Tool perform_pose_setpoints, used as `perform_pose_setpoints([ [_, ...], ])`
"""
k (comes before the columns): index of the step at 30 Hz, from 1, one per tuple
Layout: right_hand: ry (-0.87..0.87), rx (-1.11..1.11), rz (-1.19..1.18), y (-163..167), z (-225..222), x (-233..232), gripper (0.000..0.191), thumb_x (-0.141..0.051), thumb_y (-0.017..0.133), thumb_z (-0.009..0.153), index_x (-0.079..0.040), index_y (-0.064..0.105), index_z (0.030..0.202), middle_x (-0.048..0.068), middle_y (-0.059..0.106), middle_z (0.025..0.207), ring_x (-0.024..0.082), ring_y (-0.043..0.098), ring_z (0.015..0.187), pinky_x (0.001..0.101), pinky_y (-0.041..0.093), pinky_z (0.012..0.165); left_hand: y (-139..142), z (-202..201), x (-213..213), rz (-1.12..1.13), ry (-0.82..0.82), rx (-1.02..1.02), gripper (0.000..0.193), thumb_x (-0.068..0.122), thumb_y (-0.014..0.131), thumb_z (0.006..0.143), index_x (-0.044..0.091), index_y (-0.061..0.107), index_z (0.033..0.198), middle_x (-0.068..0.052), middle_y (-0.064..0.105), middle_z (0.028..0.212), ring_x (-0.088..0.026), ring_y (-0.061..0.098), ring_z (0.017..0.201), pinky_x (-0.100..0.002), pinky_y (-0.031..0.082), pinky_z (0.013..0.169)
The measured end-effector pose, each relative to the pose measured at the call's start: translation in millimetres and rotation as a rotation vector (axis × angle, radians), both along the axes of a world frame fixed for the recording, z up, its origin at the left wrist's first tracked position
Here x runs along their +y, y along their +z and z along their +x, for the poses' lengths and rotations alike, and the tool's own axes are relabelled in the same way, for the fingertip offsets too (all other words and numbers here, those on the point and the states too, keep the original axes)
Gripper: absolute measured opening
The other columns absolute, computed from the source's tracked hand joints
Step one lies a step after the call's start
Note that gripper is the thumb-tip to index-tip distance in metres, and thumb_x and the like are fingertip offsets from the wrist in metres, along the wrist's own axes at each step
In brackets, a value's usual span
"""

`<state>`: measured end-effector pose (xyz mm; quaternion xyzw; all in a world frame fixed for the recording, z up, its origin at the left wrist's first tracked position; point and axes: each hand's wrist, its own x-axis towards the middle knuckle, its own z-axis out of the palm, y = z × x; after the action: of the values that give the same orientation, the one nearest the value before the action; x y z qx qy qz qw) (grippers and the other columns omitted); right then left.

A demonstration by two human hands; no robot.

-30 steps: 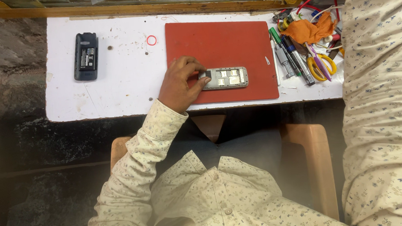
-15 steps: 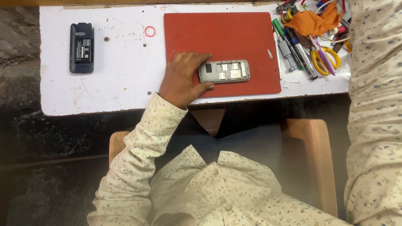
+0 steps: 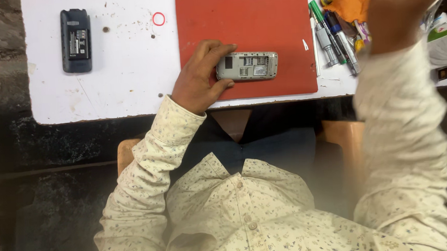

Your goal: The person repairs a mobile phone at a workbench. They open the phone's back cover, remove the battery, and use a screwdriver to unscrew and work on the internal components, manipulating small parts inside the phone body.

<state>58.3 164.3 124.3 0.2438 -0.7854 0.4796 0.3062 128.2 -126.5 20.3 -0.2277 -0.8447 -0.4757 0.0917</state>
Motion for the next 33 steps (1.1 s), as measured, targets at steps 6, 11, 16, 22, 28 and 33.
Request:
perform_pose_setpoints([
  [6,0.285,-0.253,0.044,-72.8,34.2,-6.2,0.009,0.006,0.078,0.107,0.005,0.069,0.108,0.01,0.068,0.1,0.012,0.065,0.088,0.021,0.053,0.079,-5.8,-0.8,-0.4,0.014,-0.005,0.019,0.069,0.008,0.088,0.079,0.007,0.056,0.141,-0.011,0.053,0.132,-0.028,0.061,0.123,-0.035,0.057,0.105],
  [11,0.276,-0.47,-0.064,-106.9,36.5,-7.0,0.01,0.002,0.075,0.102,0.003,0.07,0.11,0.006,0.071,0.103,0.008,0.065,0.089,0.0195,0.054,0.08,-5.7,-0.4,-1.2,0.01,-0.003,-0.009,0.067,0.008,0.087,0.081,0.007,0.057,0.141,-0.012,0.055,0.134,-0.028,0.062,0.124,-0.035,0.057,0.105],
  [16,0.255,-0.509,-0.074,-101.2,38.4,-12.3,0.014,0.0,0.075,0.103,0.002,0.071,0.115,0.006,0.071,0.102,0.008,0.066,0.089,0.0188,0.055,0.08,-4.3,0.4,-2.3,-0.017,0.011,-0.008,0.068,0.011,0.088,0.081,0.005,0.056,0.141,-0.013,0.057,0.133,-0.029,0.063,0.121,-0.037,0.056,0.104],
  [22,0.282,-0.502,-0.081,-99.2,41.5,-10.8,0.011,0.001,0.073,0.104,0.002,0.071,0.115,0.008,0.072,0.105,0.011,0.069,0.093,0.0216,0.058,0.084,-3.6,2.3,-3.0,-0.002,0.003,-0.002,0.069,0.012,0.088,0.084,0.005,0.054,0.144,-0.014,0.057,0.135,-0.029,0.063,0.124,-0.036,0.056,0.105],
  [28,0.322,-0.504,-0.134,-100.3,41.2,-9.0,0.008,0.002,0.069,0.105,0.001,0.07,0.113,0.007,0.07,0.103,0.012,0.07,0.094,0.0224,0.06,0.084,-1.3,3.6,-2.3,-0.003,0.009,-0.012,0.071,0.011,0.088,0.083,0.004,0.054,0.144,-0.014,0.057,0.133,-0.028,0.064,0.121,-0.036,0.057,0.104],
  [33,0.294,-0.46,-0.054,-98.3,39.7,-10.7,0.01,0.004,0.071,0.104,0.003,0.073,0.114,0.008,0.07,0.101,0.012,0.068,0.088,0.0217,0.058,0.081,-2.3,0.8,-1.5,-0.087,0.014,0.001,0.074,0.018,0.089,0.081,0.0,0.054,0.144,-0.013,0.054,0.123,-0.028,0.062,0.109,-0.038,0.055,0.096],
])
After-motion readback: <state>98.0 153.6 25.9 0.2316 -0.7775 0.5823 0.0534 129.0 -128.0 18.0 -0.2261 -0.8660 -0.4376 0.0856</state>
